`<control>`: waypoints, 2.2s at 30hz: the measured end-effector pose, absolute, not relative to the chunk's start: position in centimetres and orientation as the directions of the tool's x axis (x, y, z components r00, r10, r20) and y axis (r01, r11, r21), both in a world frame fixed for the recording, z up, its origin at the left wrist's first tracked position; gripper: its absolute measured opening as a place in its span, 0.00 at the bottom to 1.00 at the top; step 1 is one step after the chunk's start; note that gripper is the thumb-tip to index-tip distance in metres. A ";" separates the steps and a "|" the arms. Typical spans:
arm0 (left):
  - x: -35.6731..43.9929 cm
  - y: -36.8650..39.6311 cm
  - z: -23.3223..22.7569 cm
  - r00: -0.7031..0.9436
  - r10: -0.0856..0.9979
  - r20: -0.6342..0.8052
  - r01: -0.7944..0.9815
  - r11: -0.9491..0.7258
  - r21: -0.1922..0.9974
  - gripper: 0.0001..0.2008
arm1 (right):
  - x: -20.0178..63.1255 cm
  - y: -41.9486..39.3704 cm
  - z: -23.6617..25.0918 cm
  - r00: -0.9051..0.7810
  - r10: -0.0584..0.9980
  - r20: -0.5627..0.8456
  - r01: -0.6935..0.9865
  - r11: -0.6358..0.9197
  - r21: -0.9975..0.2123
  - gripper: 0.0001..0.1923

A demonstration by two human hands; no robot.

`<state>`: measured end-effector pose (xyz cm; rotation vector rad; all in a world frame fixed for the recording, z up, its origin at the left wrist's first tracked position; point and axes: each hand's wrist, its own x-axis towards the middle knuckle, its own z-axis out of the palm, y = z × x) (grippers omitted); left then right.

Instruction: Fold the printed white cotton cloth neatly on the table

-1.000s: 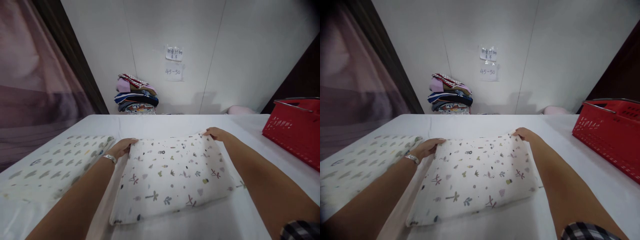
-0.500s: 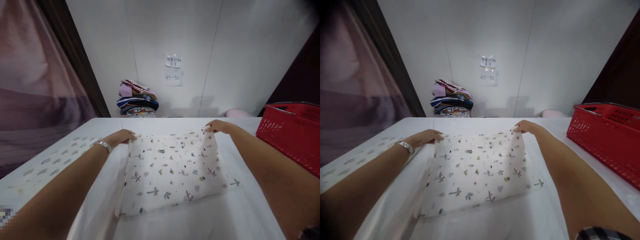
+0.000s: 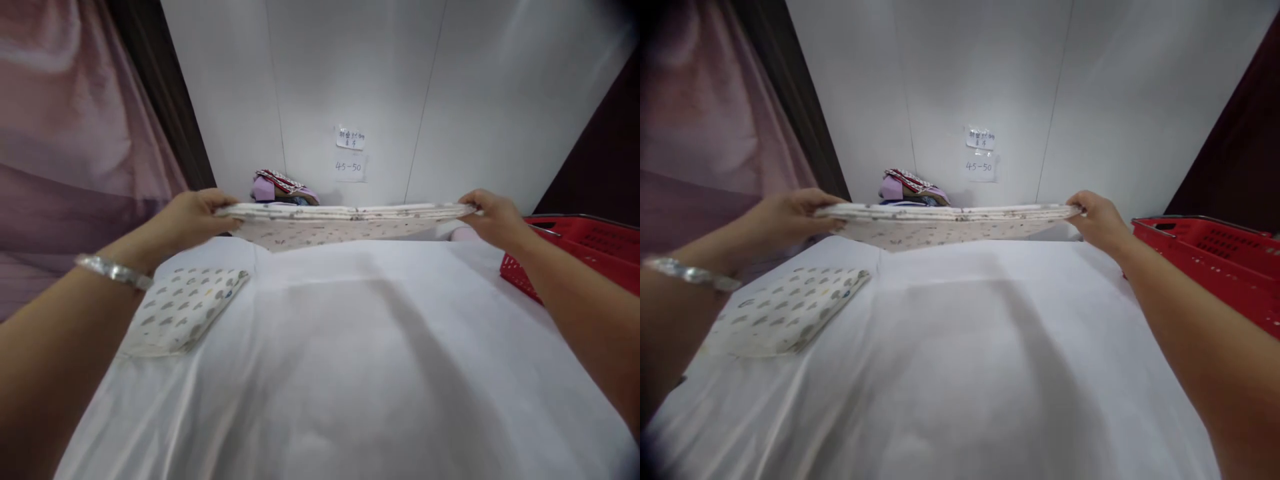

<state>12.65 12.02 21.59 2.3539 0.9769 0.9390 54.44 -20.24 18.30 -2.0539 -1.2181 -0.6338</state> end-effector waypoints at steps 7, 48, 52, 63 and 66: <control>6.8 3.7 4.2 0.902 0.204 0.380 0.194 -0.979 0.064 0.15 | 49.2 -29.9 -0.4 0.329 0.768 0.549 0.944 -0.269 -0.189 0.09; 8.0 -5.0 -5.1 0.860 0.321 0.397 0.258 -0.944 0.205 0.12 | 31.8 -21.5 -6.0 -0.016 0.908 0.419 0.944 0.152 -0.293 0.12; 7.8 -4.8 -5.3 0.865 0.299 0.403 0.216 -0.947 0.239 0.13 | 31.8 -21.4 -6.6 0.013 0.893 0.449 0.930 0.154 -0.334 0.13; 10.6 -6.0 -4.9 0.846 0.335 0.414 0.216 -0.926 0.310 0.11 | 31.6 -21.6 -7.0 0.094 0.844 0.528 0.916 0.134 -0.379 0.10; 10.7 -6.2 -5.2 0.826 0.361 0.434 0.242 -0.921 0.305 0.10 | 31.7 -21.6 -7.4 0.070 0.790 0.609 0.922 0.182 -0.342 0.10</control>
